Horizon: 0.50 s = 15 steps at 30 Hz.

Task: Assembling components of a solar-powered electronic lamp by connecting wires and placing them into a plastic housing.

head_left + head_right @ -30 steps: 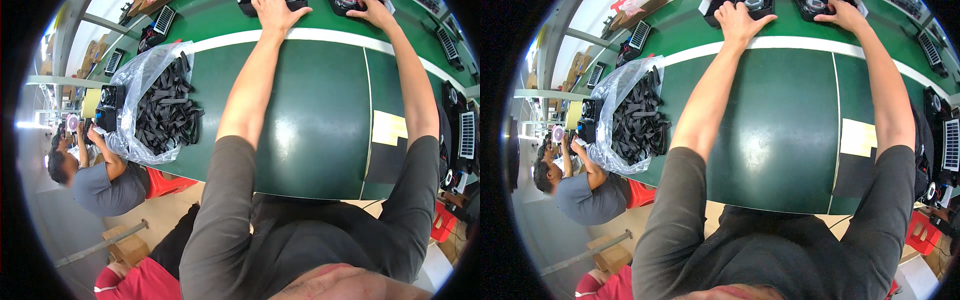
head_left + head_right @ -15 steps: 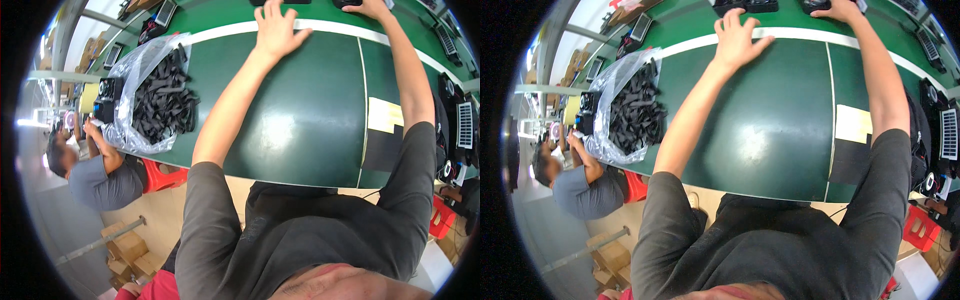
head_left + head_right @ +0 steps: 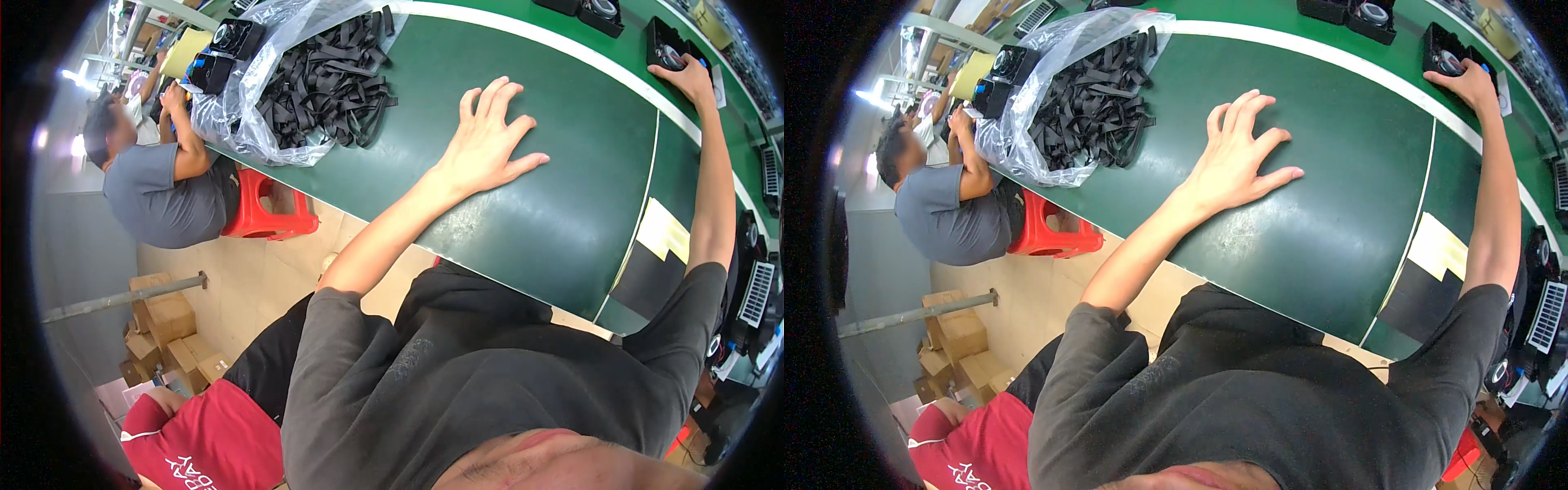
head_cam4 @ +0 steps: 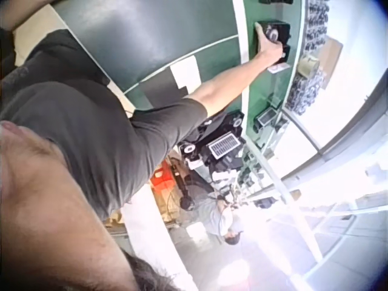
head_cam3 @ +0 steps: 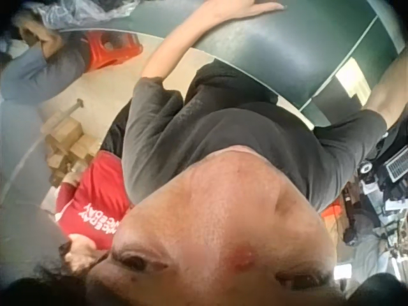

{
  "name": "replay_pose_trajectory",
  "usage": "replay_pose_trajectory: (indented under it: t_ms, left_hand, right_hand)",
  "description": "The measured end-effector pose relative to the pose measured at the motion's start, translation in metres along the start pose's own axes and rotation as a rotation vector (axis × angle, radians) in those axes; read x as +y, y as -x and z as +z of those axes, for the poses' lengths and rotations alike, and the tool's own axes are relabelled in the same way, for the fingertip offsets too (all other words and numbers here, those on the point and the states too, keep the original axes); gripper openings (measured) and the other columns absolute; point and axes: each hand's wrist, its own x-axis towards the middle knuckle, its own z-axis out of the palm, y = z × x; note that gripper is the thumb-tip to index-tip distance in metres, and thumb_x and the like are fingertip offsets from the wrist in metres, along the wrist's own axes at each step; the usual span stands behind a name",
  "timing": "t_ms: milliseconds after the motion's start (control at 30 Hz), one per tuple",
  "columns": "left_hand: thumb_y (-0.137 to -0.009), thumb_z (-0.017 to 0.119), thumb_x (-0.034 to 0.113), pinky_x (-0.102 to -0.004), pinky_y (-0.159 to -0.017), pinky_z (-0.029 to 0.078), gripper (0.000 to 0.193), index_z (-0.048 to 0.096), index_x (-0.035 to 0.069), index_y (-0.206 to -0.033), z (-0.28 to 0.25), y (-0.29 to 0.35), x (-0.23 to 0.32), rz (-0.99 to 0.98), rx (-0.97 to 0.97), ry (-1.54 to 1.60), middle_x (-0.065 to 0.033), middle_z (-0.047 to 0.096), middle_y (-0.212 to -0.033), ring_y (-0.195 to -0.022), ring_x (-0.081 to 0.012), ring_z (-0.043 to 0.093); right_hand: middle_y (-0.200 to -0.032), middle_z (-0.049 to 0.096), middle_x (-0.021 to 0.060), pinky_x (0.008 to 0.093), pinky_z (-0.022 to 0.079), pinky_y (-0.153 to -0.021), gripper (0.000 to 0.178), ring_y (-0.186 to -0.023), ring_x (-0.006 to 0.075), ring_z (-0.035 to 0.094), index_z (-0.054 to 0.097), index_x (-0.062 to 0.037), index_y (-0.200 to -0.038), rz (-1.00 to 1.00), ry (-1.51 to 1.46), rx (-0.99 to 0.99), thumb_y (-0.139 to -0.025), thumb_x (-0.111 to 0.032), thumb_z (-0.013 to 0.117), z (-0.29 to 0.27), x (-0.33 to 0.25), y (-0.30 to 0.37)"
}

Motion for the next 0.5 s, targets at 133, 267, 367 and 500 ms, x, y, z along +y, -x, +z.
replay_pose_trajectory:
  t_ms: [133, 267, 367, 500]
  left_hand:
    - [-0.084, 0.081, 0.049, -0.0608, -0.114, 0.025, 0.049, 0.070, 0.010, -0.113, -0.016, 0.008, 0.001, 0.041, -0.008, 0.036, -0.0216, 0.043, -0.145, -0.145, -0.0425, 0.033]
    - [-0.078, 0.086, 0.047, -0.0579, -0.114, 0.026, 0.057, 0.069, 0.013, -0.120, -0.041, 0.021, 0.006, 0.063, 0.072, 0.025, -0.0184, 0.046, -0.145, -0.142, -0.0409, 0.038]
    - [-0.068, 0.089, 0.050, -0.0513, -0.115, 0.029, 0.077, 0.064, 0.015, -0.131, -0.058, 0.029, 0.010, 0.238, 0.099, 0.121, -0.0128, 0.049, -0.145, -0.141, -0.0357, 0.044]
    - [-0.061, 0.090, 0.054, -0.0553, -0.118, 0.031, 0.098, 0.056, 0.011, -0.142, -0.076, 0.035, 0.024, 0.414, -0.171, 0.193, -0.0157, 0.054, -0.142, -0.138, -0.0354, 0.049]
  right_hand:
    - [-0.097, 0.075, 0.0204, 0.0406, 0.054, -0.085, 0.094, -0.092, 0.0312, 0.072, 0.075, 0.0027, -0.105, 0.054, -0.153, -0.056, -0.060, -0.080, 0.080, -0.039, -0.006, 0.035]
    - [-0.095, 0.064, 0.0161, 0.0416, 0.052, -0.083, 0.085, -0.092, 0.0326, 0.067, 0.067, 0.0040, -0.101, -0.481, -0.134, 0.160, -0.050, -0.058, 0.094, -0.087, -0.086, 0.125]
    - [-0.099, 0.057, 0.0150, 0.0442, 0.050, -0.083, 0.079, -0.093, 0.0355, 0.060, 0.063, 0.0009, -0.097, -0.907, -0.286, 0.056, -0.045, -0.049, 0.095, -0.083, -0.135, 0.192]
    - [-0.105, 0.056, 0.0140, 0.0452, 0.049, -0.088, 0.073, -0.098, 0.0351, 0.058, 0.063, -0.0029, -0.094, -1.205, -0.443, -0.133, -0.043, -0.046, 0.092, -0.063, -0.177, 0.274]
